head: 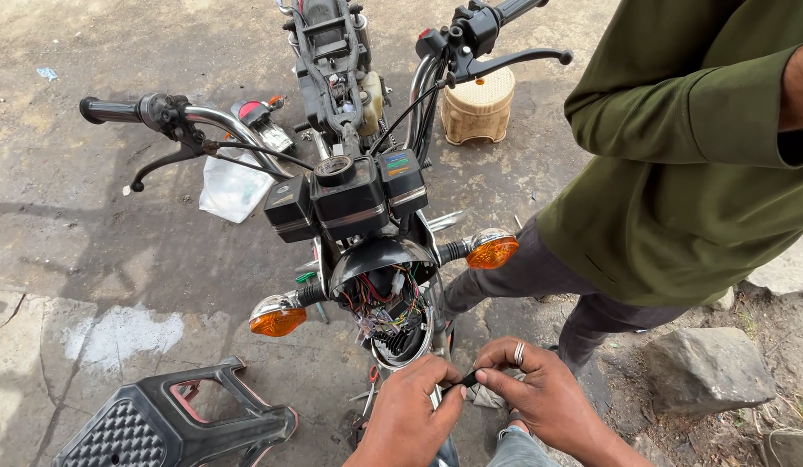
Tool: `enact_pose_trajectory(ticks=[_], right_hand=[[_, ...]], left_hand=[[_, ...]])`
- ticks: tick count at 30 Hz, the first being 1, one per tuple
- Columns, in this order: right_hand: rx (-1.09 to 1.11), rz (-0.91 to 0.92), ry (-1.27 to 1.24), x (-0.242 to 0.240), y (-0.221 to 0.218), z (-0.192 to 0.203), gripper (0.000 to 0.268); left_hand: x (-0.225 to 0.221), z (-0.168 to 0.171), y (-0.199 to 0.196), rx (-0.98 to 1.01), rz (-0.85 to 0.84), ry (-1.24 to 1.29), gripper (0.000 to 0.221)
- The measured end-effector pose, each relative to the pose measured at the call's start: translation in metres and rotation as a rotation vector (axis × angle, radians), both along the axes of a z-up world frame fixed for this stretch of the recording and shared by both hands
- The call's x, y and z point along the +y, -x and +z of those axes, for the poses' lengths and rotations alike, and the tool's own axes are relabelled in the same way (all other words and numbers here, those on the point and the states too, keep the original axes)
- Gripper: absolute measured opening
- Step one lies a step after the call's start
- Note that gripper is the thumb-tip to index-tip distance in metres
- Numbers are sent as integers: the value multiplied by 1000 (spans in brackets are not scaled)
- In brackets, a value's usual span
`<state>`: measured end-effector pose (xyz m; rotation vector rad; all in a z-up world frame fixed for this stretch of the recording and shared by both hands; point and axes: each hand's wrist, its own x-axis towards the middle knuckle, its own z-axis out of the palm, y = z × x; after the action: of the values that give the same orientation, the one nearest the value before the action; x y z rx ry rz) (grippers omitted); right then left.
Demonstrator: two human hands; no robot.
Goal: The person works on a motorcycle's front wiring by pulling wires from the headlight housing, wrapping them with black tape, and tucking them back inside. They then place a round component onto the instrument cluster and secure it with tape before continuing to organize the wires.
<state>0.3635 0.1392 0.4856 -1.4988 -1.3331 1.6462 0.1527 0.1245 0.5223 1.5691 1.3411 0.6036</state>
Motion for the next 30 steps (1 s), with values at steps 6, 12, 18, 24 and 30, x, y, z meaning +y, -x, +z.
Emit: enact_pose_trajectory(ticks=[6,12,18,24,30], right_hand=[[-112,11,-259,11,-17,3,13],[-350,-8,-472,31,-43,-7,13],[-370,406,-501,53,-25,-47,18],[-310,435,-541,74,-14,-71,16],[-227,437,-564,90,-14,-82,19]], left_hand=[[-1,-21,-7,-142,138,-2,33],[15,-81,-10,-142,398,225,46],[36,-136,-23,102,521,129,64],[35,-148,-41,52,561,206,84],[44,-184,-39,-177,689,259,87]])
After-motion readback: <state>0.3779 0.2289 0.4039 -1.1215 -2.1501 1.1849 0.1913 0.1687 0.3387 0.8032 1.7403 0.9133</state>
